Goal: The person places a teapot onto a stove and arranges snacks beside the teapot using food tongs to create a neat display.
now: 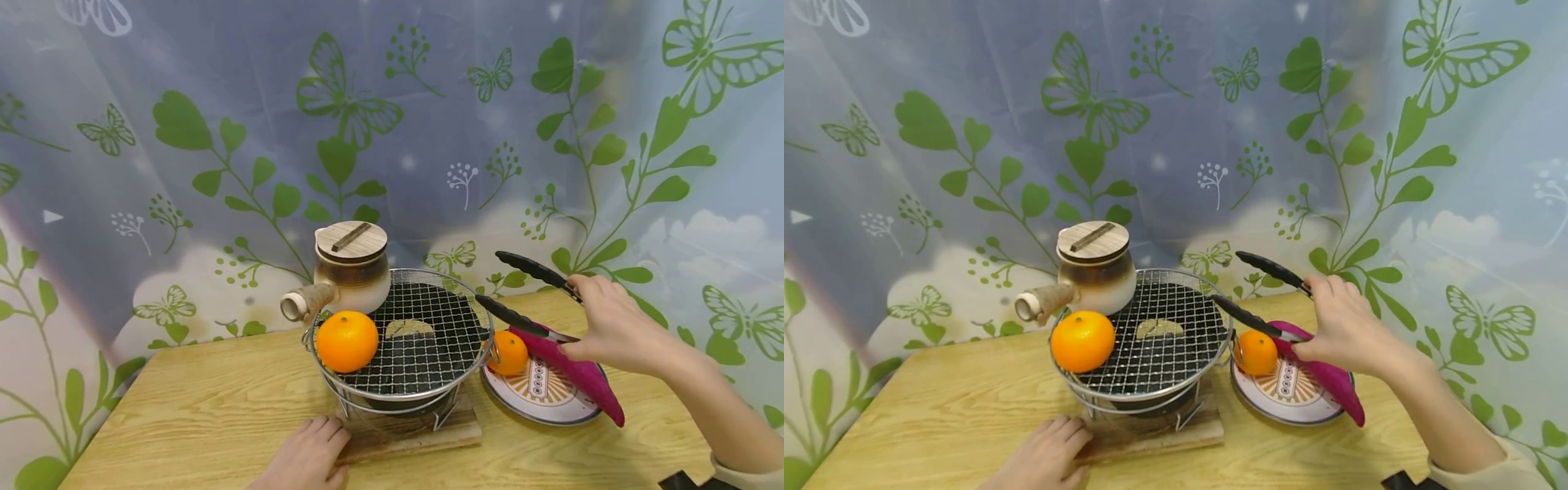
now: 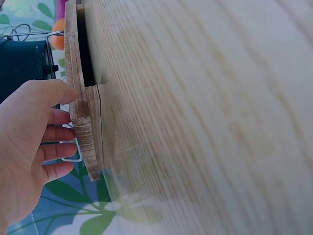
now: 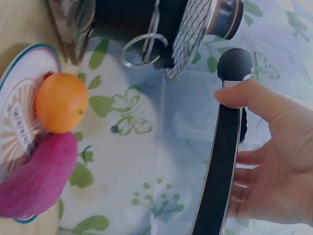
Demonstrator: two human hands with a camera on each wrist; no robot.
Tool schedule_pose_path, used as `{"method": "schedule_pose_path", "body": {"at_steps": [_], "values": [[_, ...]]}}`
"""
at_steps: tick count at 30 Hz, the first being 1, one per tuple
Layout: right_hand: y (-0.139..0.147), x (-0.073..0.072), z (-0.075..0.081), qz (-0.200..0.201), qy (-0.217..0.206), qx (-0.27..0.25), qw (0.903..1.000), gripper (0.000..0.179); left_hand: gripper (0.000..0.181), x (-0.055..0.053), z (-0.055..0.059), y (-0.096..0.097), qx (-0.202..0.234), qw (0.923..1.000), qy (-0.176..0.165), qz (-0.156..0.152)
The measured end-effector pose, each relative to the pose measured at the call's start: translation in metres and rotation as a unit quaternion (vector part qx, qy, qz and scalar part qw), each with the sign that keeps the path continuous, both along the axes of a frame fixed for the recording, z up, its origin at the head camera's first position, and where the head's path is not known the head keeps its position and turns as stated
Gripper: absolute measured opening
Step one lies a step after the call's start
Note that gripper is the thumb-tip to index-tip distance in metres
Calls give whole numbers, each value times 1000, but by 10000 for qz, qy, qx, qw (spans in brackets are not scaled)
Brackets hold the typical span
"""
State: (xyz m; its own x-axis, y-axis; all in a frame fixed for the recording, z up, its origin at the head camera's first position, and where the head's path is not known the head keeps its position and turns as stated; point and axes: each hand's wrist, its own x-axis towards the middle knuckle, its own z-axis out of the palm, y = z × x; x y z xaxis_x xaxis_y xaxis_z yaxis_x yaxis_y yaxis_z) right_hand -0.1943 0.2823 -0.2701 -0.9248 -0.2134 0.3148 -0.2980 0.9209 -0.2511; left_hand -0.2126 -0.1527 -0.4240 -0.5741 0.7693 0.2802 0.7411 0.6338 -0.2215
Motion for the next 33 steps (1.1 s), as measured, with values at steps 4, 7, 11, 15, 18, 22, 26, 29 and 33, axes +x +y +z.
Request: {"method": "schedule_pose_path", "body": {"at_steps": [4,7,11,15,18,22,26,29,33], "values": [[12,-3,-9,-156,-307,-26,9994,94,34,0,1,1,-37,10000,-38,19],[19,-5,-18,-215,-428,-2,9989,97,34,1,1,1,-70,10000,-60,13],[29,-7,-32,-301,-414,37,9987,94,34,1,2,2,-103,9998,-143,46],[38,-12,-48,-299,-337,218,9987,88,33,1,2,2,-75,9999,-109,51],[42,-14,-61,-236,-305,345,9987,85,34,1,2,2,-73,9999,-66,59],[44,-13,-75,-195,-228,493,9983,84,35,1,2,1,-105,9998,-121,109],[42,-13,-84,-180,-135,705,9973,84,34,1,2,1,-109,9997,-162,120],[39,-14,-88,-177,-127,890,9958,81,33,1,2,1,-91,9998,-147,115],[34,-15,-90,-250,-212,1138,9930,77,33,1,2,1,-80,9998,-126,116]]}}
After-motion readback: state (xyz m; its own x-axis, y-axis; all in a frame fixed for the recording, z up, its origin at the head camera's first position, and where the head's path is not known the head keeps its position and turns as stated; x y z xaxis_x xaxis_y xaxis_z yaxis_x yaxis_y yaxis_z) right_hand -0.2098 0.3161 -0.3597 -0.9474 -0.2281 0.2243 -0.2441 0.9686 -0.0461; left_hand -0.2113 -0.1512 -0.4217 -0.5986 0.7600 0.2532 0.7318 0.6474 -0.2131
